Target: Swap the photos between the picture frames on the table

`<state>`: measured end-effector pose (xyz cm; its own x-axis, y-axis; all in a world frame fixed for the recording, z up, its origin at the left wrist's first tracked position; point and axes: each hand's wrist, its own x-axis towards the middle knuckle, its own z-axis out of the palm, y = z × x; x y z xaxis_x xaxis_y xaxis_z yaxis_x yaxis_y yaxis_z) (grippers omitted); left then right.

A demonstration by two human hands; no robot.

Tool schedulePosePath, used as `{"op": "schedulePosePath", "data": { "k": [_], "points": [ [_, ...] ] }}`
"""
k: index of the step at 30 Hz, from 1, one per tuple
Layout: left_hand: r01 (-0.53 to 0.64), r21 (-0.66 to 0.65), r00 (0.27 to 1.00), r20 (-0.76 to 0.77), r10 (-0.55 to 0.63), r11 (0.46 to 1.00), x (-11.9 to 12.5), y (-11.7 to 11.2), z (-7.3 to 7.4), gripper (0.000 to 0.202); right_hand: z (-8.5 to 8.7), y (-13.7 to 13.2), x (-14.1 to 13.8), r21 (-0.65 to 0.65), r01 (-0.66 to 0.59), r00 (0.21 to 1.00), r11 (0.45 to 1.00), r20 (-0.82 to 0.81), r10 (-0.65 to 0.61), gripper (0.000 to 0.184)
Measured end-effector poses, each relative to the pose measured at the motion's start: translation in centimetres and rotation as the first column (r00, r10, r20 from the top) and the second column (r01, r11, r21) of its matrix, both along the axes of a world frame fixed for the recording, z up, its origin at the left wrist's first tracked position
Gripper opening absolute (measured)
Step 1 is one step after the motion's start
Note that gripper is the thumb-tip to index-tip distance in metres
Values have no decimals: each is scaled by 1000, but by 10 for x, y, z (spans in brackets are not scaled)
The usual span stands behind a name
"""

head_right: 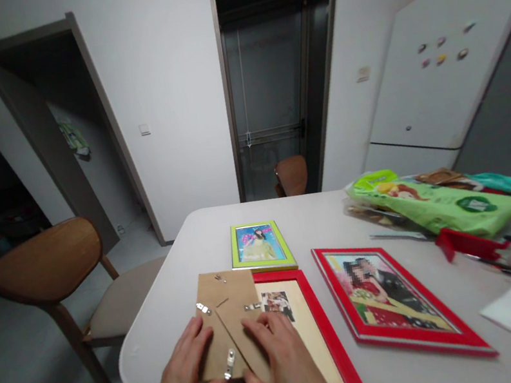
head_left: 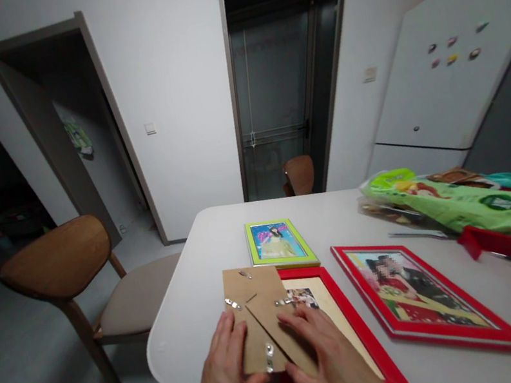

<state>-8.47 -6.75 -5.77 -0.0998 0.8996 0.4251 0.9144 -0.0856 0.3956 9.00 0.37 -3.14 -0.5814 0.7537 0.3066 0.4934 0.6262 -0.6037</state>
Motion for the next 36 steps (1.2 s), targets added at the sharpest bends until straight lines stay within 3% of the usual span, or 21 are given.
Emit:
{"op": "schedulePosePath", "data": {
  "k": [5,9,15,20,25,28,36],
  "points": [
    [174,-131,984,66,-167,976,48,21,-7,69,-22,11,60,-3,122,986,993,114,-121,43],
    [201,-246,977,118,-176,948,65,33,-2,64,-26,20,80,14,176,968,984,180,-176,38],
    [174,-361,985,69,-159,916,70,39,14,49,-38,32,78,109,151,966,983,195,-170,35],
    [182,-361,983,65,-170,915,69,35,14,41,-40,36,80,142,106,973,984,187,-132,31],
    [314,-308,949,64,-310,898,64,32,4,62,-33,52,76,199,182,948,963,224,-226,32],
    [315,-305,949,72,-308,899,62,32,0,73,-32,63,71,251,228,917,941,269,-294,30],
    [287,-305,957,54,-284,908,62,35,-7,77,-30,66,69,193,179,935,965,272,-228,24]
  ]
}}
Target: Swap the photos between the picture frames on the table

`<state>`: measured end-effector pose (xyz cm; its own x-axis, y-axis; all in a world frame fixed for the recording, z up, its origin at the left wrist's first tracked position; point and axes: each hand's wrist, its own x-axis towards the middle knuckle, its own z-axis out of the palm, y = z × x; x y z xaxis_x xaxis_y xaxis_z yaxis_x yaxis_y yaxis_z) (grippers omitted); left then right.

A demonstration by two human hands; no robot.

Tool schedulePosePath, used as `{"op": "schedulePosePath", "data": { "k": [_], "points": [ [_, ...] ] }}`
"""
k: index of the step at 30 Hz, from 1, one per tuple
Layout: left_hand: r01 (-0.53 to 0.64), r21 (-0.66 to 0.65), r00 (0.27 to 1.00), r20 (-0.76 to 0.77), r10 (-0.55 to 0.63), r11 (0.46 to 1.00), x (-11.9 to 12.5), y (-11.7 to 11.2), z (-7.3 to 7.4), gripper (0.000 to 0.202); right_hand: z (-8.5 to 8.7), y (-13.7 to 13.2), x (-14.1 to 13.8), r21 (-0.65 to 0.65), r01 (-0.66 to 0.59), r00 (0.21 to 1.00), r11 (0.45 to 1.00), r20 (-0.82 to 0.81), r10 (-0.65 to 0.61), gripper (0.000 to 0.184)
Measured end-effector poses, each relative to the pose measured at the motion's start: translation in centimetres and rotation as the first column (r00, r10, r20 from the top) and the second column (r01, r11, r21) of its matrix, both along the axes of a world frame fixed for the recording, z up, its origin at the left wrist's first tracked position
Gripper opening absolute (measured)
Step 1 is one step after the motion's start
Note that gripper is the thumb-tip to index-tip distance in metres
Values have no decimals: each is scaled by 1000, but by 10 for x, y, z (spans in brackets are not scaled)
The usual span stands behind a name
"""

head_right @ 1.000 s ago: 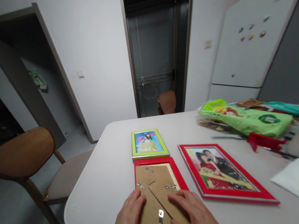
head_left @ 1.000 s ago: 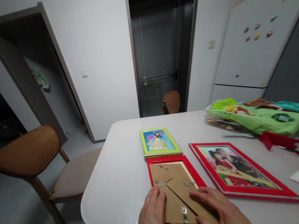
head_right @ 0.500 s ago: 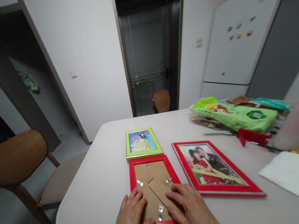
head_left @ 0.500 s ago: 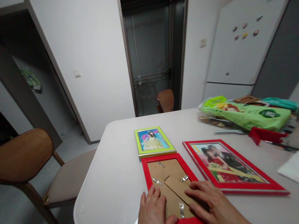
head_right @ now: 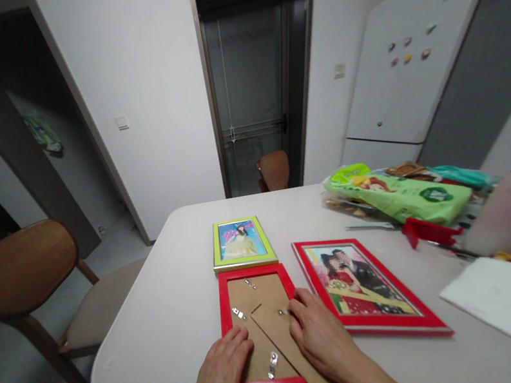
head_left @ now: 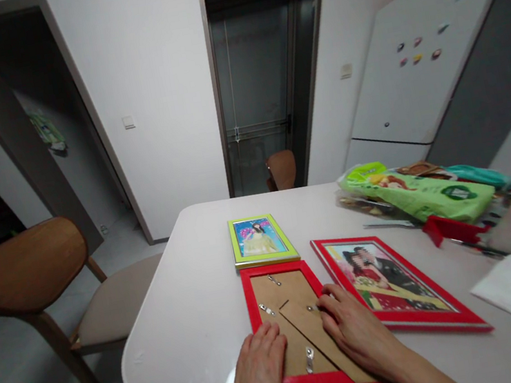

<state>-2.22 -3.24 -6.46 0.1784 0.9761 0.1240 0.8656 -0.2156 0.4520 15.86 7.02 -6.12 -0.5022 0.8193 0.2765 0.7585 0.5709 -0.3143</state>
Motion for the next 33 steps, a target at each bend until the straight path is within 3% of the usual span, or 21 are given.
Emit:
{"op": "schedulePosePath", "data": {
  "k": [6,9,12,16,22,27,33],
  "points": [
    [-11,50,1000,17,10,999,-1,-2,-6,76,0,-6,1,12,12,1000,1000,-13,-12,28],
    [-11,48,1000,1,11,999,0,-1,-4,76,5,-23,0,40,-135,991,990,-13,135,28],
    [-3,60,1000,-5,3,998,1,-1,-1,75,12,-42,-1,-27,-342,939,939,18,343,28],
    [21,66,1000,-19,-20,998,0,-1,1,74,17,-53,3,-57,-431,898,900,63,435,28],
    [10,108,1000,8,-11,994,-1,-1,-5,73,18,-50,4,-62,-437,899,897,7,438,27],
    [12,147,1000,18,-14,989,-1,-1,-10,73,17,-33,-24,-77,-345,937,935,-86,339,31],
    [32,215,998,47,-44,976,-5,0,-17,74,14,-7,-58,-75,-271,961,960,37,275,29]
  ]
}}
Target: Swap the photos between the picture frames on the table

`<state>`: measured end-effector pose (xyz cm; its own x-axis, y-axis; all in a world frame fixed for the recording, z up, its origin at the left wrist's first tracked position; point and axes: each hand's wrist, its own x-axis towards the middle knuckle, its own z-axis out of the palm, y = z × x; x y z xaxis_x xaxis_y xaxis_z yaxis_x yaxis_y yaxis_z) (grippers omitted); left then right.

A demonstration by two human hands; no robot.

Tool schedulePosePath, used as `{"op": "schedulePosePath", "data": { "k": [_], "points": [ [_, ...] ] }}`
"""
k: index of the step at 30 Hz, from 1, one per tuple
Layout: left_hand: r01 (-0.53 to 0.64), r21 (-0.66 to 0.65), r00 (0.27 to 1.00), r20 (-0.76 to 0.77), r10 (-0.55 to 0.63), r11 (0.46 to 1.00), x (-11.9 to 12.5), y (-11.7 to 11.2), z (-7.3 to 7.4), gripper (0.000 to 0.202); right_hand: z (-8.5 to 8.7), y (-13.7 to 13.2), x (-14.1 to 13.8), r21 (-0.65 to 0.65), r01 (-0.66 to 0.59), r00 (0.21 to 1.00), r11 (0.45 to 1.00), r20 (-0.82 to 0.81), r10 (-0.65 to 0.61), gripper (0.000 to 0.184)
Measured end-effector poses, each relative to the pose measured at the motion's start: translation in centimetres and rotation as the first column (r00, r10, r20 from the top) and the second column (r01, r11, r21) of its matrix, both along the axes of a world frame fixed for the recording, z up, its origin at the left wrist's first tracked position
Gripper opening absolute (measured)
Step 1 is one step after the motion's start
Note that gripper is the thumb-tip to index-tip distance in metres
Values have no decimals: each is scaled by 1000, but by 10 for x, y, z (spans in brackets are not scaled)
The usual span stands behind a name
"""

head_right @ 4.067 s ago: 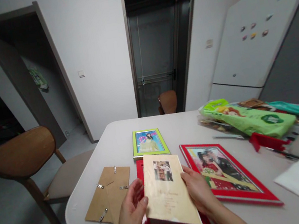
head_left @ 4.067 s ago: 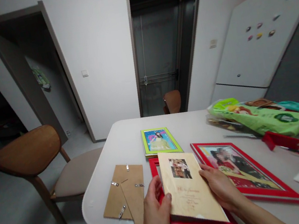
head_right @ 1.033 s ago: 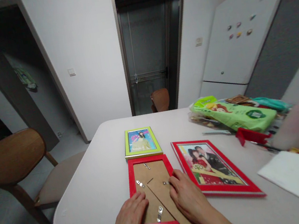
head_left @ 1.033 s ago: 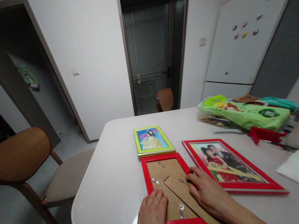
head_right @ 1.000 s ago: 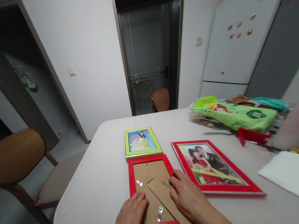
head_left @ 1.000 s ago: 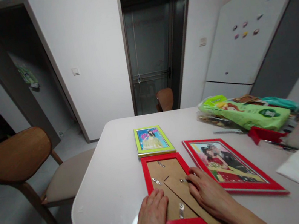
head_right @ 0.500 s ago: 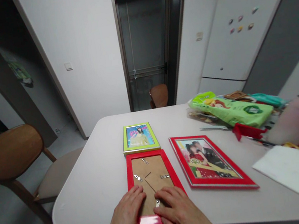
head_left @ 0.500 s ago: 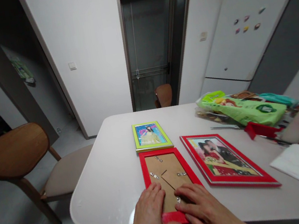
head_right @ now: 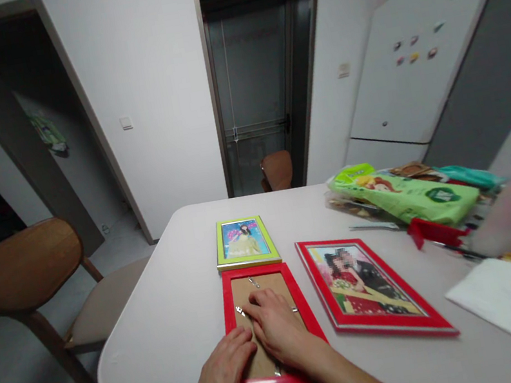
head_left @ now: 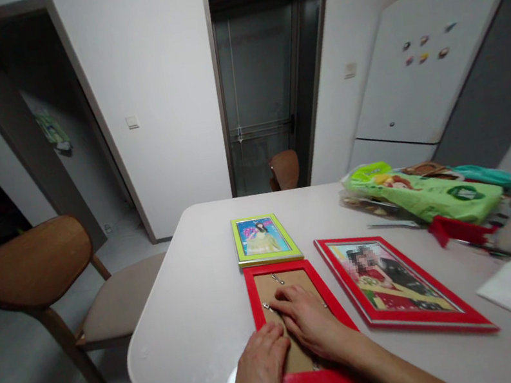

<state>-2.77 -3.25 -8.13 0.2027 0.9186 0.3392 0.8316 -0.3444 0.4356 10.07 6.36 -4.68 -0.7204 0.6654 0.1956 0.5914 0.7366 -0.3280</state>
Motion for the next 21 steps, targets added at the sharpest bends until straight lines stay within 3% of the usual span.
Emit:
{"op": "schedulePosePath", "data": {
  "k": [5,10,13,17,21],
  "points": [
    [17,35,1000,20,-18,999,-2,1,-1,73,1,0,-4,38,-81,995,996,66,78,21],
    [19,60,1000,17,-20,998,-2,2,-4,73,-2,3,-3,22,-74,997,997,28,73,21],
    [30,107,999,10,-31,994,-4,1,-7,71,-7,21,-6,-10,82,995,997,-52,-82,25],
    [60,155,998,-31,-56,986,-5,0,-8,70,-15,53,-13,-30,291,954,956,-70,-293,24],
    [62,57,997,-49,-59,996,-3,-2,-4,60,-20,72,-21,-51,437,897,898,-52,-440,19]
  ]
}}
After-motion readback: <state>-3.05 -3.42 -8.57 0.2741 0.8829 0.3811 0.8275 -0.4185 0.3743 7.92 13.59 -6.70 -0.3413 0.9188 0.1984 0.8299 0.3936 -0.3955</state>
